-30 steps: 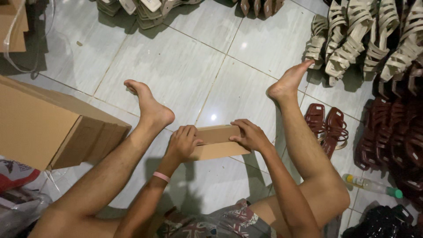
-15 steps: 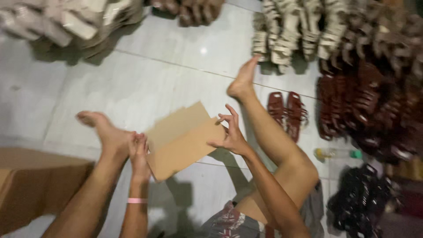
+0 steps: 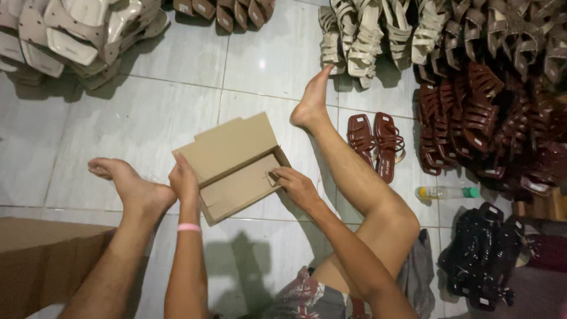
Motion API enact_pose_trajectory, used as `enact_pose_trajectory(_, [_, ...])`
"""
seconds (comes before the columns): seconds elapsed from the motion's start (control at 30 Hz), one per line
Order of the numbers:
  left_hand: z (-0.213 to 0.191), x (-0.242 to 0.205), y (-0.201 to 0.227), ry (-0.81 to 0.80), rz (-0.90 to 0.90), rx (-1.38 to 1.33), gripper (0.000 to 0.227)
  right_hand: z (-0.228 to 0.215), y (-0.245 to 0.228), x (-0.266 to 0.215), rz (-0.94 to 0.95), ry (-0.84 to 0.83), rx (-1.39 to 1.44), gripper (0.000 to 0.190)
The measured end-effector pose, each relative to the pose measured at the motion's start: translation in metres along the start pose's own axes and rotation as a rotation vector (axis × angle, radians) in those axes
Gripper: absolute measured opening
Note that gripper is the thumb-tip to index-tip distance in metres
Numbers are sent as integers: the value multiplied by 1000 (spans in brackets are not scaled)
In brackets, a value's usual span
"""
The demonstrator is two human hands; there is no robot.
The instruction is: The person assembles flat cardboard pieces into shoe boxes, places a pair of brown sandals inside, and wraps the closed box in a clear plastic bag. The person then ties the bag with a white string and stacks the finished package with others.
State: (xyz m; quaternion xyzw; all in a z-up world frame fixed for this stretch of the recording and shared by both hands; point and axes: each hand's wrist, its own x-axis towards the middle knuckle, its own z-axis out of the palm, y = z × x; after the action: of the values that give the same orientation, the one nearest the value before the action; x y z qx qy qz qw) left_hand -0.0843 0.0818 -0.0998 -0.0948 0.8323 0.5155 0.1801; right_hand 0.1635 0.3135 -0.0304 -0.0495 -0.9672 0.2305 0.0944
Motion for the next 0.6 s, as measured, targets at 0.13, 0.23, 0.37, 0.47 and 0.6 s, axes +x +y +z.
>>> enact_pose_trajectory(0.13, [-1, 9, -10, -136, 107, -254, 55, -28, 8, 22, 85, -22, 229, 38])
enact_pose_trajectory(0.23, [-26, -7, -31, -192, 195, -263, 44, -64, 47, 28, 726, 163, 589, 38])
enact_pose_trajectory(0.37, [-73, -55, -61, -144, 18, -646, 33, -131, 162, 6, 920, 421, -6, 34])
enact_pose_trajectory(0.47, [-89, -73, -66, -80, 25, -652, 31, -147, 218, -37, 1152, 109, -133, 87])
enact_pose_trajectory(0.6, [-80, -77, -61, -106, 88, -713, 25, -122, 246, -63, 1165, 92, 246, 86])
